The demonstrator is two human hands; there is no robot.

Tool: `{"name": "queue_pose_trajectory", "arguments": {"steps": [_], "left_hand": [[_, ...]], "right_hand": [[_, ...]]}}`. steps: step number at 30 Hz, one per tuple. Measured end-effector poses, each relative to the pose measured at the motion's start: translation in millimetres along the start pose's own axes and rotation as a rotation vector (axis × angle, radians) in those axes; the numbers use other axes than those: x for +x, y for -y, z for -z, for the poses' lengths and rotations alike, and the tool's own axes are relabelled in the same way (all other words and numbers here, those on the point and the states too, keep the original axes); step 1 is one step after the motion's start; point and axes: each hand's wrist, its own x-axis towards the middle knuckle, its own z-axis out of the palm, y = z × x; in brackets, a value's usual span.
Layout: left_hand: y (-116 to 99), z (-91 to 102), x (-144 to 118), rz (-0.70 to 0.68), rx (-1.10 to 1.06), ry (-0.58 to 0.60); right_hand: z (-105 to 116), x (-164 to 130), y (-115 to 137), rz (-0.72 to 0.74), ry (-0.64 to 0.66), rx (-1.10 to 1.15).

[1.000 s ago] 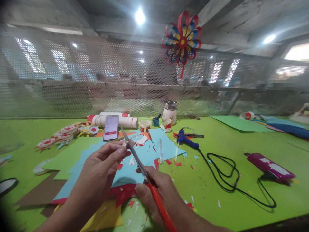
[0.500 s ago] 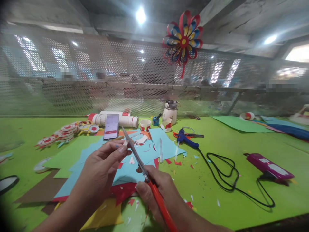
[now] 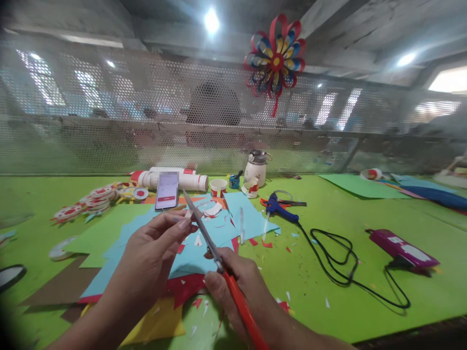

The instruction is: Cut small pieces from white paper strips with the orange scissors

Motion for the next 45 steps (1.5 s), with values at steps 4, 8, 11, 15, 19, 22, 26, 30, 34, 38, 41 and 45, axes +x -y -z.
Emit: {"name": "queue_pose_trajectory", "arguments": {"steps": [4, 8, 11, 15, 19, 22, 26, 30, 34, 38, 41, 45], "left_hand": [[1, 1.7, 0, 0.003, 0.022, 0.011], [1, 2.2, 0, 0.010, 0.029, 0.009], [1, 1.6, -1, 0.014, 0.014, 0.004], [-1, 1.6, 0, 0.033, 0.051, -0.005], [-2, 1.7, 2, 0.036, 0.126, 0.076], [-2, -0.2, 0, 0.163, 0.313, 0.318], [3, -1.6, -6, 0.369, 0.494, 0.649], [9, 1.5, -5, 0.382, 0.497, 0.719], [9, 3.6, -2, 0.382, 0.421, 0.705], [9, 1.6, -3, 0.377, 0.289, 0.643], [10, -1.0, -4, 0.390, 0.217, 0.593], [12, -2.5, -4, 0.370, 0.138, 0.508]], "right_hand": [[0, 0, 0, -0.007, 0.009, 0.013], [-1, 2, -3, -0.005, 0.004, 0.032], [-2, 2, -6, -0.004, -0.015, 0.079], [-3, 3, -6, -0.061, -0.071, 0.167], [3, 8, 0, -0.150, -0.107, 0.213], [11, 12, 5, -0.150, -0.140, 0.131], [22, 11, 8, -0.109, -0.103, 0.128], [25, 4, 8, -0.032, 0.018, 0.109], [24, 0, 4, 0.014, 0.025, 0.104], [20, 2, -2, 0.037, -0.064, 0.086], [17, 2, -3, 0.048, -0.152, 0.064], [12, 2, -1, 0.021, -0.197, 0.105]]}}
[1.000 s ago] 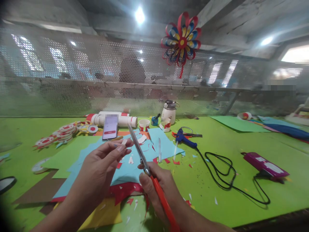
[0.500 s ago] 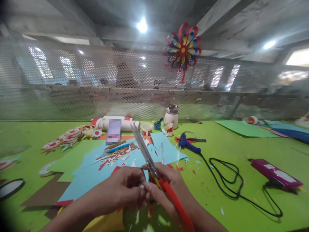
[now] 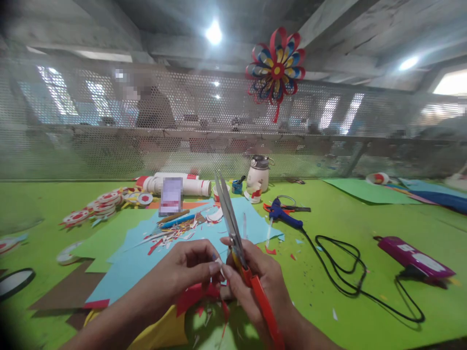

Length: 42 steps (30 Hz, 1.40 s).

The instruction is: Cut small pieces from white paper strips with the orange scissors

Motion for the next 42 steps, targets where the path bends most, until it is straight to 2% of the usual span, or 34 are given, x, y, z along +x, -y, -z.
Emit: {"name": "queue_pose_trajectory", "arguments": {"steps": [6, 13, 16, 20, 24, 27, 31, 42], "left_hand": [[-1, -0.4, 0, 0.001, -0.006, -0.018], [-4, -2.3, 1, -0.057, 0.034, -0.072], [-4, -1.6, 3, -0.088, 0.113, -0.139], [-1, 1.8, 7, -0.111, 0.155, -0.178], [1, 5.0, 9, -0.123, 0.153, -0.213], [0, 4.6, 9, -0.113, 0.132, -0.216], [-2, 2.6, 7, -0.118, 0.081, -0.216], [-1, 2.6, 9, -0.238, 0.109, -0.281]], "right_hand": [[-5, 1, 1, -0.114, -0.040, 0.160], [-7, 3, 1, -0.173, 0.014, 0.261], [-6, 6, 2, -0.182, 0.042, 0.186], [-5, 10, 4, -0.124, 0.059, 0.029], [-6, 11, 4, -0.061, 0.137, 0.012], [-6, 11, 4, -0.018, 0.103, 0.025], [-6, 10, 4, -0.046, 0.106, 0.010], [-6, 14, -5, -0.029, 0.015, -0.096]]}}
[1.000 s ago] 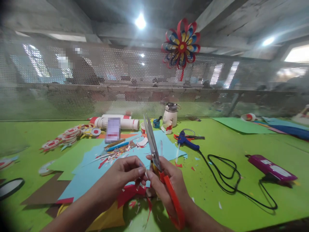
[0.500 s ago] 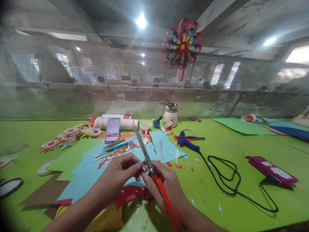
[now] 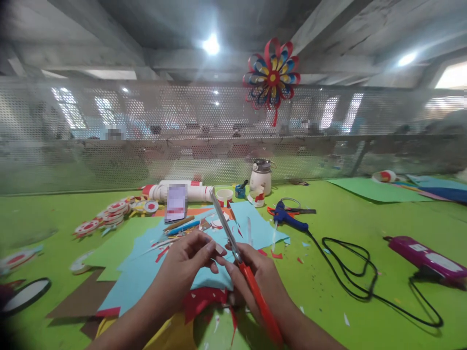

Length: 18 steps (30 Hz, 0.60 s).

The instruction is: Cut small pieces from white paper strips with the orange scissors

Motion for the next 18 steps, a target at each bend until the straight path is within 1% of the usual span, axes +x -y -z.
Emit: {"name": "queue_pose_trajectory", "arguments": {"steps": [3, 5, 13, 18], "left_hand": [[1, -1.0, -1, -0.063, 0.083, -0.052], [3, -0.9, -1, -0.091, 0.116, -0.066], [6, 1.4, 0, -0.127, 0.145, -0.067], [7, 3.7, 3, -0.140, 0.154, -0.067]], "right_hand": [[0, 1, -3, 0.031, 0.005, -0.035], [0, 2, -4, 0.044, -0.004, -0.056], [-2, 5, -15, 0.064, -0.038, -0.098], [-2, 6, -19, 0.052, -0.055, -0.072]]}}
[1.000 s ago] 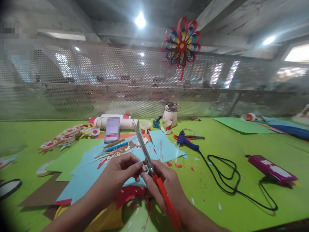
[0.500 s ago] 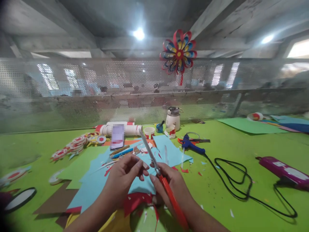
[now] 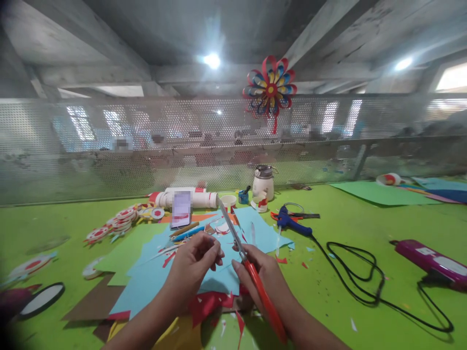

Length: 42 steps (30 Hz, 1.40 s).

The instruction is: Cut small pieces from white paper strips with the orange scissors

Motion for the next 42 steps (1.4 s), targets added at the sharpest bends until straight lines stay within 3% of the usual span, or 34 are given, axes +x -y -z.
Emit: {"name": "queue_pose_trajectory", "arguments": {"steps": [6, 13, 20, 24, 27, 29, 35, 42], "left_hand": [[1, 1.3, 2, -0.022, -0.017, -0.039], [5, 7.1, 9, -0.051, -0.124, -0.084], [-2, 23.7, 18, 0.026, -0.291, -0.270], [-3, 36.0, 24, 0.092, -0.386, -0.367], [-5, 44.6, 27, 0.115, -0.428, -0.418], [-6, 48.7, 29, 0.115, -0.450, -0.418], [-8, 50.6, 28, 0.112, -0.527, -0.388], [-12, 47.0, 26, 0.076, -0.488, -0.363]], "right_hand": [[-5, 0, -3, -0.017, -0.073, -0.004], [-4, 0, -9, 0.002, 0.013, -0.063], [-5, -3, -1, -0.038, 0.028, -0.015], [-7, -6, 2, -0.128, 0.152, 0.076], [-4, -6, 5, -0.013, 0.217, -0.066], [-2, -6, 6, 0.038, 0.265, -0.135], [-1, -7, 7, -0.021, 0.405, -0.154], [2, -9, 12, -0.042, 0.403, -0.098]]}}
